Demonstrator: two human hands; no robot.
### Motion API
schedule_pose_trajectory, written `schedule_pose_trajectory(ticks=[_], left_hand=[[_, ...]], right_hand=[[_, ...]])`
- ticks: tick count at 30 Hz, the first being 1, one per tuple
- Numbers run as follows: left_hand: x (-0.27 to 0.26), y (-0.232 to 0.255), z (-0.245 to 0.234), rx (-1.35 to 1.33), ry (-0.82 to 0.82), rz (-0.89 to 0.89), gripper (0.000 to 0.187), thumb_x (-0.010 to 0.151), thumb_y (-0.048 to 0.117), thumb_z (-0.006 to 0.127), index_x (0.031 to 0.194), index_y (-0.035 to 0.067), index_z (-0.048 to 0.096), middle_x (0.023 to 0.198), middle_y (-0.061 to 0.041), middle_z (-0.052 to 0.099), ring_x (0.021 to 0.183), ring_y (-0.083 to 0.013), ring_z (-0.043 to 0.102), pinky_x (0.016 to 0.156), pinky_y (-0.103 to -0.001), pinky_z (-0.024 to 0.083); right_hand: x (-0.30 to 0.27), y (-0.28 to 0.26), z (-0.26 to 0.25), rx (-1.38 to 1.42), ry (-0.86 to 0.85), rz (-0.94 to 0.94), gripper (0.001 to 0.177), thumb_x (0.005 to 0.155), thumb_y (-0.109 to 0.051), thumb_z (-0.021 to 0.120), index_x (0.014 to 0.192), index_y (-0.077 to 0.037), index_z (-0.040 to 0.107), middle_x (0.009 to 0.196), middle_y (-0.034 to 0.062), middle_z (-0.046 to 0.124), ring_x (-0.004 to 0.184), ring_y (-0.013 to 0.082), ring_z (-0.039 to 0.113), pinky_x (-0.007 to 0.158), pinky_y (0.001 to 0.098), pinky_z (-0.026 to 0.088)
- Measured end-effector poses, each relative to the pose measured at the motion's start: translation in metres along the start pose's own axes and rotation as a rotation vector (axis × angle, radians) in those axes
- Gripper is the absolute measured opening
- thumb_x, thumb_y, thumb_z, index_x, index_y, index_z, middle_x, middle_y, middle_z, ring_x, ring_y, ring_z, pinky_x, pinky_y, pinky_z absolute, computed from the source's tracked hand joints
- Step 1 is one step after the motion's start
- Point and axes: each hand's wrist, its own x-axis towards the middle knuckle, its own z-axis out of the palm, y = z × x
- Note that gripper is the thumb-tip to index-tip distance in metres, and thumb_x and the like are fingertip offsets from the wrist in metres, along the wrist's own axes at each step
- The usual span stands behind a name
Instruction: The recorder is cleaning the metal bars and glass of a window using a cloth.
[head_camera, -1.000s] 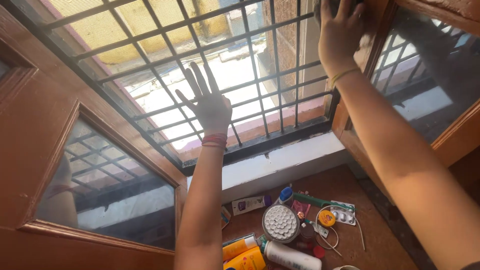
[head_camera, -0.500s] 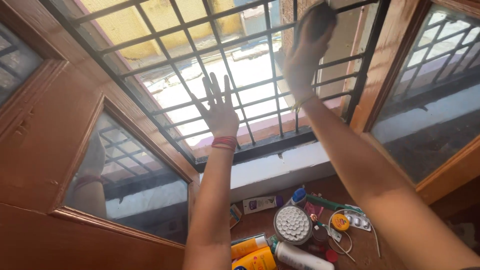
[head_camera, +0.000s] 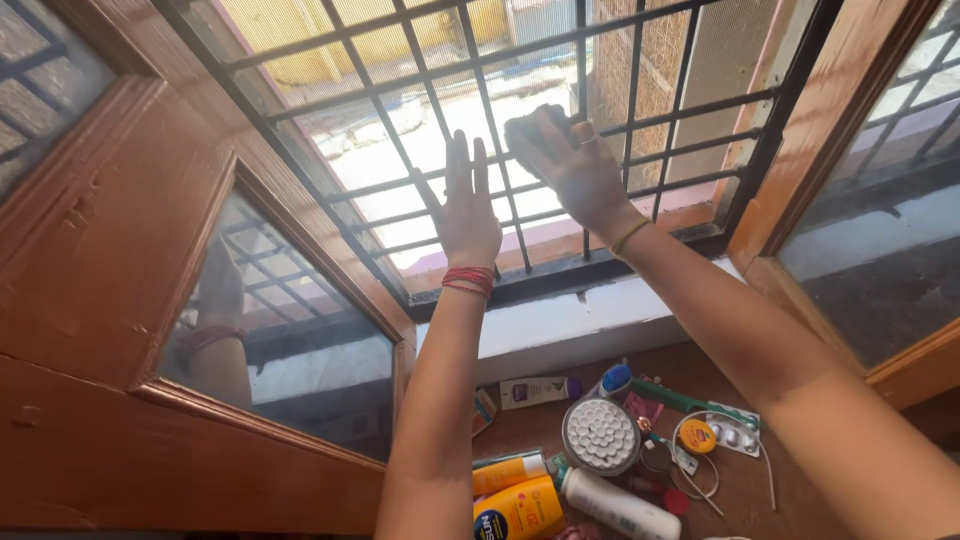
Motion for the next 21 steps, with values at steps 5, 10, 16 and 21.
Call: schedule_pose_trajectory(ticks=[5,10,16,21], left_hand=[[-0.02,-0.013,-0.022,-0.136,-0.148,0.064,0.097,0.082,0.021,0.066,0.167,0.012,0.018,0.174,-0.011,0.005,0.161,-0.0255,0.004,0.125,-0.067,0.002],[-0.056,-0.026,-0.013,-0.316,-0.13,0.164,0.104,0.077,0.037,0.074,0.162,0.013,0.019,0.17,-0.012,0.009,0.157,-0.0274,0.014,0.123,-0.068,0.005],[-0.084,-0.027,-0.006,-0.625,0.137,-0.084,0.096,0.086,0.035,0.073,0.163,0.007,0.022,0.172,-0.009,0.022,0.159,-0.0285,0.03,0.129,-0.059,0.014],[-0.077,-0.05,-0.015,-1.582,0.426,-0.6,0.072,0.098,0.02,0.057,0.16,0.004,0.024,0.169,-0.02,0.019,0.156,-0.0389,0.029,0.126,-0.05,0.03]], right_hand=[[-0.013,-0.012,-0.008,0.003,-0.077,0.108,0.067,0.087,0.0,0.063,0.146,-0.032,0.065,0.156,0.0025,0.051,0.105,0.0276,0.049,0.085,0.033,0.056],[-0.012,-0.045,-0.005,0.014,-0.146,0.241,0.071,0.083,0.006,0.062,0.145,-0.028,0.066,0.16,0.0033,0.046,0.107,0.0311,0.048,0.089,0.0338,0.056],[0.022,-0.109,0.01,0.257,-0.167,0.542,0.072,0.078,0.008,0.063,0.146,-0.018,0.061,0.158,0.0154,0.041,0.117,0.0507,0.046,0.096,0.0471,0.053],[0.037,-0.152,-0.006,0.407,-0.068,0.65,0.073,0.079,0.004,0.068,0.15,-0.009,0.052,0.151,0.0285,0.032,0.123,0.0574,0.048,0.103,0.0544,0.049]])
